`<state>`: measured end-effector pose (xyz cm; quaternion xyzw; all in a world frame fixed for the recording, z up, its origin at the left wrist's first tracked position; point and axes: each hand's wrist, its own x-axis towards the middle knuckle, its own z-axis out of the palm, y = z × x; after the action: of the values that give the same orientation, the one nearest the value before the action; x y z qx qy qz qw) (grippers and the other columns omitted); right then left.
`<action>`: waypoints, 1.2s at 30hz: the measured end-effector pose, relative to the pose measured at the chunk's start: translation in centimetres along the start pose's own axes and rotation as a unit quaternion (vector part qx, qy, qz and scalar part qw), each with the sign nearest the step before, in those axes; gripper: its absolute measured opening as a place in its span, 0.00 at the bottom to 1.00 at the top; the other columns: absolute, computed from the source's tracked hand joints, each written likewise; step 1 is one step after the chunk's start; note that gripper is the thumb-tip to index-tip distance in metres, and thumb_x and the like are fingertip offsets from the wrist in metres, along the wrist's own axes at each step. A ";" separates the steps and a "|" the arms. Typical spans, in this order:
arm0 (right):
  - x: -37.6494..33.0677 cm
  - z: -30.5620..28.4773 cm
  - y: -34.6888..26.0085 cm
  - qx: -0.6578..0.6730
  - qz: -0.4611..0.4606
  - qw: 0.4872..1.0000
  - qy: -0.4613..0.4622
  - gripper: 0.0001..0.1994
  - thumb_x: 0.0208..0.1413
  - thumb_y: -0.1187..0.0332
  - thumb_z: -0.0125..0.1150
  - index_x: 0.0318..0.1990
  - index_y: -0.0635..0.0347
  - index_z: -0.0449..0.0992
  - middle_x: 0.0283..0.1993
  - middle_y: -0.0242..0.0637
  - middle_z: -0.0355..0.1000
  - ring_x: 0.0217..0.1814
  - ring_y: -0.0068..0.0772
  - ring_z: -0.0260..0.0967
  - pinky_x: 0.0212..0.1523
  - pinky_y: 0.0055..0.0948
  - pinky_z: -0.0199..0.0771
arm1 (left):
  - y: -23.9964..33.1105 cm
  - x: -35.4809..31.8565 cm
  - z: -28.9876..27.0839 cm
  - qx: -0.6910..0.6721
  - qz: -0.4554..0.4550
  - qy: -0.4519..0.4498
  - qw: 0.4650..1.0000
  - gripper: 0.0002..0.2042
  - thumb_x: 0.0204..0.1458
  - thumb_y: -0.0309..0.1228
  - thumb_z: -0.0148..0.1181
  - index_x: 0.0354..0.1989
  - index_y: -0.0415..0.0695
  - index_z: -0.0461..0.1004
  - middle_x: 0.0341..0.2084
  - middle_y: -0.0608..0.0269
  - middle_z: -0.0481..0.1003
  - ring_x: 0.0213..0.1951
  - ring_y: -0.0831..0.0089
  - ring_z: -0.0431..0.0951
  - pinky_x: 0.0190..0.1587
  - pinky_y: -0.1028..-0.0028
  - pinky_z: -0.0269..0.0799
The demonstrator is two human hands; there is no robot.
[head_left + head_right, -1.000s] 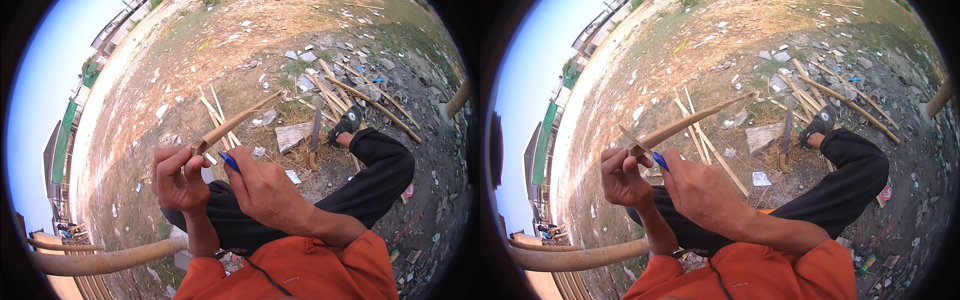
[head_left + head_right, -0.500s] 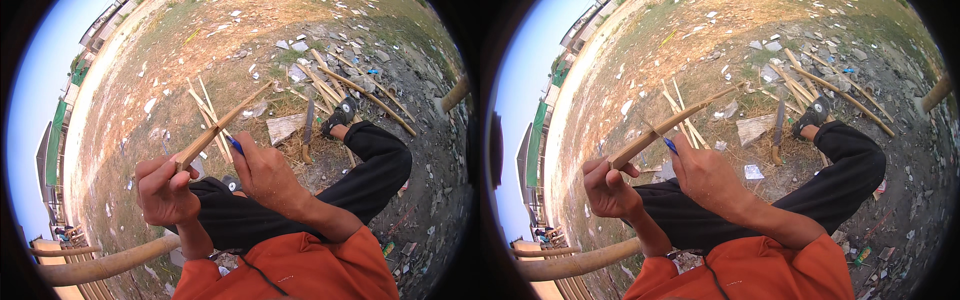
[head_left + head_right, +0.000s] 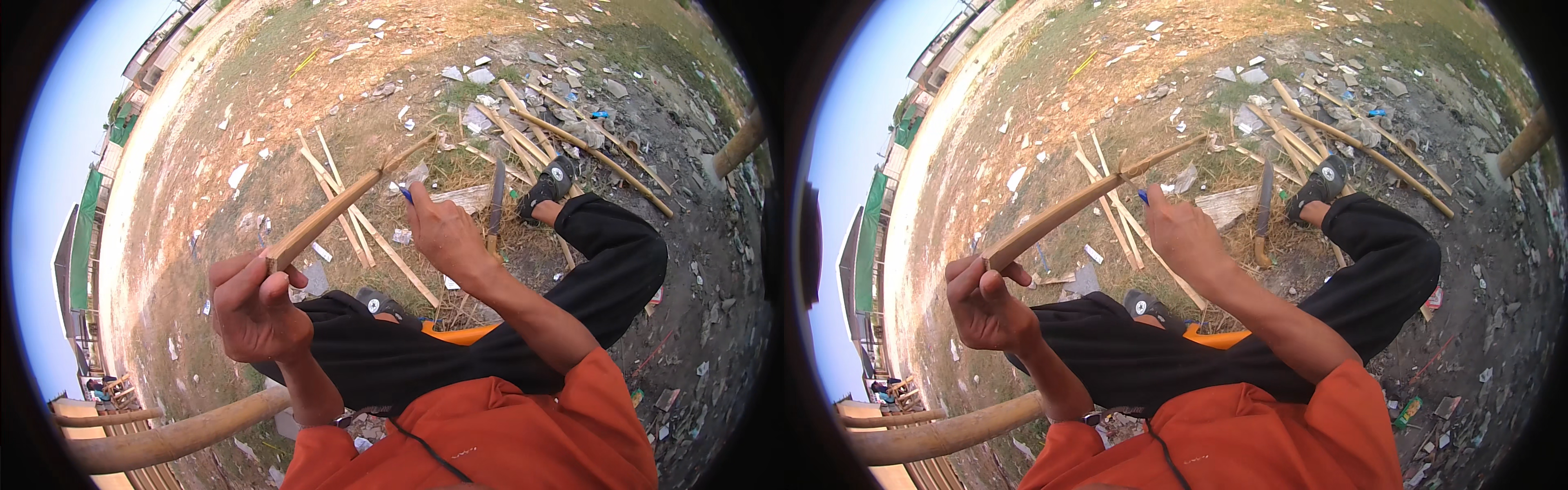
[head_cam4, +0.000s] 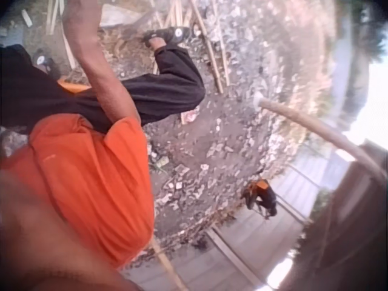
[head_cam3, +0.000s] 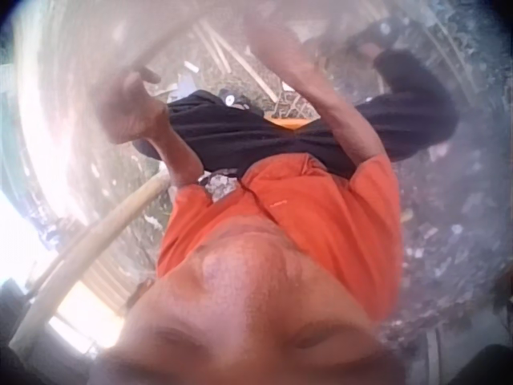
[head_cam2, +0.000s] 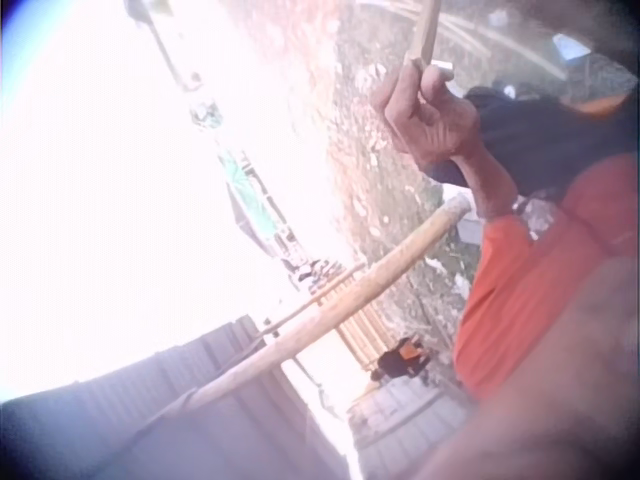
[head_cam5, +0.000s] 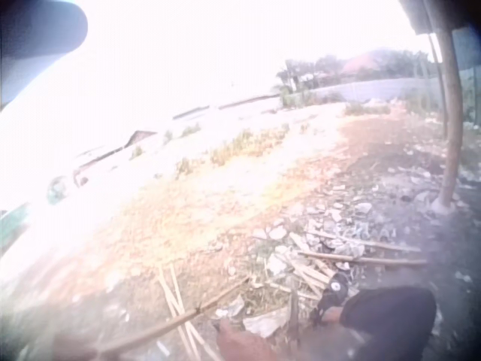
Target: The person sits on a small stool and uses a knife to sharpen a long piece of bamboo into a pointed tip. They hold the bamboo with their left hand and carefully shave the wood with the knife in their right hand, rotating the piece to shape it.
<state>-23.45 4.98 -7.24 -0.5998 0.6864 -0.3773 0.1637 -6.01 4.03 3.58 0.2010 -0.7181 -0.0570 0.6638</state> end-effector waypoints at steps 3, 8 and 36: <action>-0.7 -1.1 -3.0 0.067 -0.072 0.995 0.015 0.08 0.60 0.66 0.47 0.39 0.61 0.62 0.16 0.54 0.66 0.21 0.60 0.67 0.23 0.53 0.64 | 0.1 -0.4 -0.7 0.014 0.003 -0.015 1.000 0.14 0.53 0.33 0.60 0.34 0.31 0.71 0.24 0.50 0.70 0.16 0.73 0.71 0.16 0.80 0.65; 2.1 4.6 8.5 -0.075 0.045 0.996 -0.019 0.10 0.60 0.65 0.46 0.40 0.64 0.64 0.21 0.57 0.69 0.27 0.60 0.70 0.26 0.51 0.68 | -0.1 0.0 0.3 0.008 0.020 -0.026 0.999 0.14 0.53 0.35 0.60 0.34 0.32 0.71 0.24 0.50 0.71 0.16 0.74 0.71 0.16 0.80 0.64; -2.0 -2.7 -6.0 0.111 -0.103 0.988 -0.007 0.06 0.58 0.71 0.50 0.35 0.64 0.61 0.14 0.48 0.64 0.18 0.52 0.67 0.16 0.44 0.64 | 0.1 0.1 -0.6 0.028 -0.019 0.004 0.999 0.14 0.49 0.33 0.64 0.31 0.32 0.72 0.22 0.54 0.69 0.18 0.77 0.70 0.16 0.82 0.64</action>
<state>-20.60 7.81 -1.59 -0.6477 0.5739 -0.4620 0.1943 -5.44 4.19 3.81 0.2337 -0.7125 -0.0489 0.6598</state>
